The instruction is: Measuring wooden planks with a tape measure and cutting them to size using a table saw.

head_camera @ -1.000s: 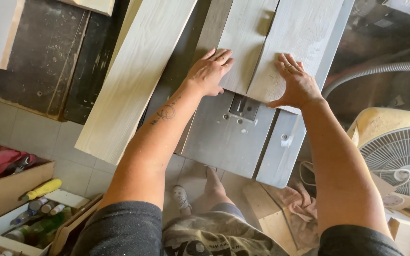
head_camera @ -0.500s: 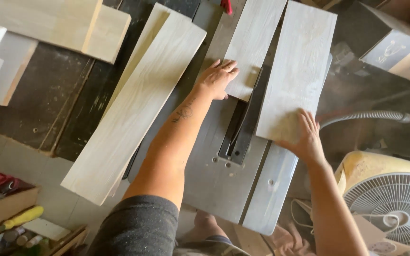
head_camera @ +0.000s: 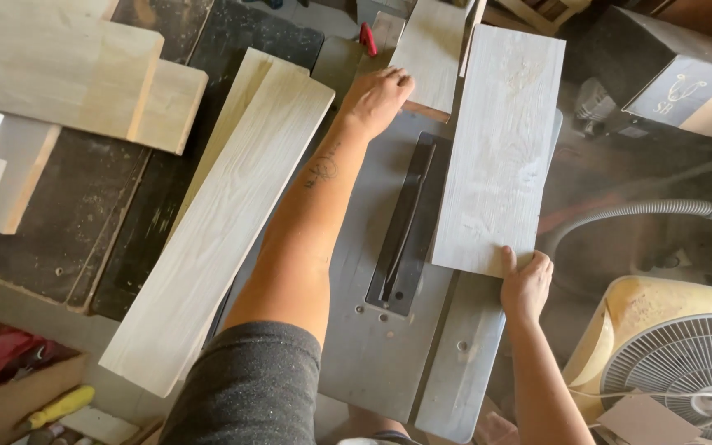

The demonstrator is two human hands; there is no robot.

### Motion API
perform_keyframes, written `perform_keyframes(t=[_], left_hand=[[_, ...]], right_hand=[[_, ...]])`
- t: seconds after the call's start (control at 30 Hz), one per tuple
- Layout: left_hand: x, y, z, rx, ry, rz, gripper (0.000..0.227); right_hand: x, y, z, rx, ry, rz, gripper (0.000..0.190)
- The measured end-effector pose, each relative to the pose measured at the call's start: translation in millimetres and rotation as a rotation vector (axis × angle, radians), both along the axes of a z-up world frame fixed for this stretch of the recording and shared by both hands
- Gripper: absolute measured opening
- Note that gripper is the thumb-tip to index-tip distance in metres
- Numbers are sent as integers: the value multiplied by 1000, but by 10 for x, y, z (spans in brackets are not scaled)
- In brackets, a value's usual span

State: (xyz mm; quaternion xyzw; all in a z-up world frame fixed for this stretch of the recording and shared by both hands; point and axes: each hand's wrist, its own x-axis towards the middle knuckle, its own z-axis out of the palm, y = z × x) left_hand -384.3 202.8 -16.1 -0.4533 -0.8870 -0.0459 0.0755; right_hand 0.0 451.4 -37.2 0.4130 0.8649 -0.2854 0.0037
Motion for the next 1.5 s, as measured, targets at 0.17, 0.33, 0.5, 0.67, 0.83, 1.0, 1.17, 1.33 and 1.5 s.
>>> perform_keyframes(t=[0.17, 0.33, 0.5, 0.67, 0.83, 1.0, 1.17, 1.33, 1.5], left_hand=[[-68, -186, 329, 98, 237, -38, 25], [357, -970, 1662, 383, 514, -170, 26], [1602, -2210, 2690, 496, 444, -107, 34], [2864, -3233, 2847, 458, 491, -81, 30], [3765, -4012, 2393, 305, 577, -34, 10], [4223, -4649, 1412, 268, 524, 72, 17], [4228, -5013, 643, 209, 462, 180, 38], [4522, -4863, 571, -166, 57, 372, 60], [6347, -4036, 1136, 369, -19, -48, 68]], right_hand=[[145, 235, 24, -233, -95, -111, 64], [756, 365, -148, -909, 289, -358, 38], [2084, 1109, -856, 44, 216, 686, 87], [2822, 909, -564, 146, 287, 696, 70], [3625, 232, 24, -59, 428, 611, 55], [3937, -1088, 1023, -368, 334, 97, 67], [4755, -1625, 865, -795, 425, -295, 45], [5481, -2047, 553, -2, 626, 729, 52], [5620, -2837, 640, -404, 508, 384, 56]])
